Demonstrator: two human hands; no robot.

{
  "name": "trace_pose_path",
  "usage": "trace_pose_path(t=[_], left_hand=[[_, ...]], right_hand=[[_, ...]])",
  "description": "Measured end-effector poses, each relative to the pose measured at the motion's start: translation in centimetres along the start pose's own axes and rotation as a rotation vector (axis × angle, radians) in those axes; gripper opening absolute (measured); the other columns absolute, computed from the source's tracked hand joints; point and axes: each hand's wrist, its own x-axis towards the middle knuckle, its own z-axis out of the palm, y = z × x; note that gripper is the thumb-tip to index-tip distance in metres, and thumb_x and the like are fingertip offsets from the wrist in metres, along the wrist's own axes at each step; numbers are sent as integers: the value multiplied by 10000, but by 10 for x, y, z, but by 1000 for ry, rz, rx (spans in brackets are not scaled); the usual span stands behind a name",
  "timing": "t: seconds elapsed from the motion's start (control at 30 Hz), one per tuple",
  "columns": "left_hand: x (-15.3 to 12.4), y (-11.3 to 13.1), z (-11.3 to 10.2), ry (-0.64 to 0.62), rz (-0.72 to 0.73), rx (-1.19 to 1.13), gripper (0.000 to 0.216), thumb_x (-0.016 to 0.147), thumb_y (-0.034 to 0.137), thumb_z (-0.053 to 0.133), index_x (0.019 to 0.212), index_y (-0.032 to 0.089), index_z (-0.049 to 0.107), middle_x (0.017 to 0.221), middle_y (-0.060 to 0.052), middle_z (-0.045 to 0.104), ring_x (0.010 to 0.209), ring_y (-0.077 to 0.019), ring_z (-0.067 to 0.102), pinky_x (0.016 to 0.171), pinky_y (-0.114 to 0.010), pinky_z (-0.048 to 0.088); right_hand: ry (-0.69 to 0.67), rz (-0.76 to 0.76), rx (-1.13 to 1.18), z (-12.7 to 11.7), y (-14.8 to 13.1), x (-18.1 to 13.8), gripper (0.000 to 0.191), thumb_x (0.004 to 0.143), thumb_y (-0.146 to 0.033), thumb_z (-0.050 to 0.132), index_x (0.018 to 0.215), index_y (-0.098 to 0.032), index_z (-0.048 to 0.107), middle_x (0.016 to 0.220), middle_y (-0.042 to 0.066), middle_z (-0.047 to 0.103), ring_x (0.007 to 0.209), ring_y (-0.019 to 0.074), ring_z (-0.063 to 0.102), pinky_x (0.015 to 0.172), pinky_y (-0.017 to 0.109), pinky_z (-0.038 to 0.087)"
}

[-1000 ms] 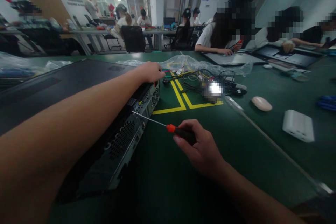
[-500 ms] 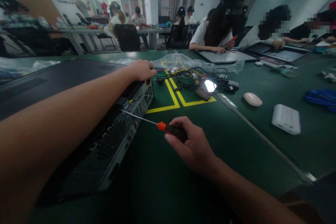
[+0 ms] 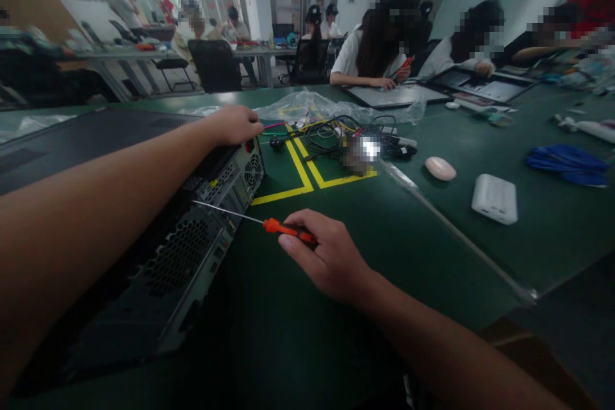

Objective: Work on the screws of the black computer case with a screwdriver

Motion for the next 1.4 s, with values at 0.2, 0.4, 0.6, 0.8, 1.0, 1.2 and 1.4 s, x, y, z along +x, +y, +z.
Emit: trace_pose_path(t=[0.2,0.4,0.6,0.8,1.0,1.2,1.4], left_hand=[[6,-7,5,15,48,4,712,1061,550,424,1506,197,854,1377,-165,868,1363,-413,769,1156,-478,565],[8,-10,7,14,37,14,711,1091,583,385,1487,235,862,1427,-137,854,1359,-382,756,1139,-435,571],[5,-6,4,9,30,-12,726,1082,586,406,1501,215,869,1423,-159,849,1354,-387,760,1152,-452,572],[3,-3,2,2,24,-22,722,1073,551,422,1506,181,865,1432,-177,845,1377,-393,764,1183,-459,557],[5,-7,4,9,23,-7,706,1092,588,409,1490,235,874,1448,-144,846,1370,-383,753,1161,-447,570],[4,-6,3,15,38,18,694,1086,558,410,1483,225,870,1402,-151,862,1353,-387,764,1135,-456,588],[2,-5,2,18,38,30,701,1088,545,403,1514,228,861,1360,-145,873,1307,-366,783,1120,-444,594]], right_hand=[[-49,24,26,6,-1,-1,258,1194,-399,565,1185,-220,750,990,38,764,836,195,657,794,344,465],[-70,63,33,11,1,-5,289,1031,-407,751,1244,-281,602,934,-37,713,706,165,567,720,323,419],[-55,31,13,12,4,-4,169,1034,-337,670,1144,-288,550,901,-37,673,685,161,539,707,330,409],[-75,27,13,7,3,-3,160,1054,-368,666,1156,-279,582,932,-19,692,746,182,597,746,347,436],[-80,32,6,5,2,-1,166,1062,-377,663,1177,-271,607,976,3,718,798,195,632,778,354,445],[-66,25,28,6,1,-2,170,1062,-380,681,1176,-272,617,983,0,726,794,185,625,778,337,441],[-66,6,35,6,3,-2,172,1061,-388,679,1170,-275,610,966,-3,716,781,186,621,766,339,436]])
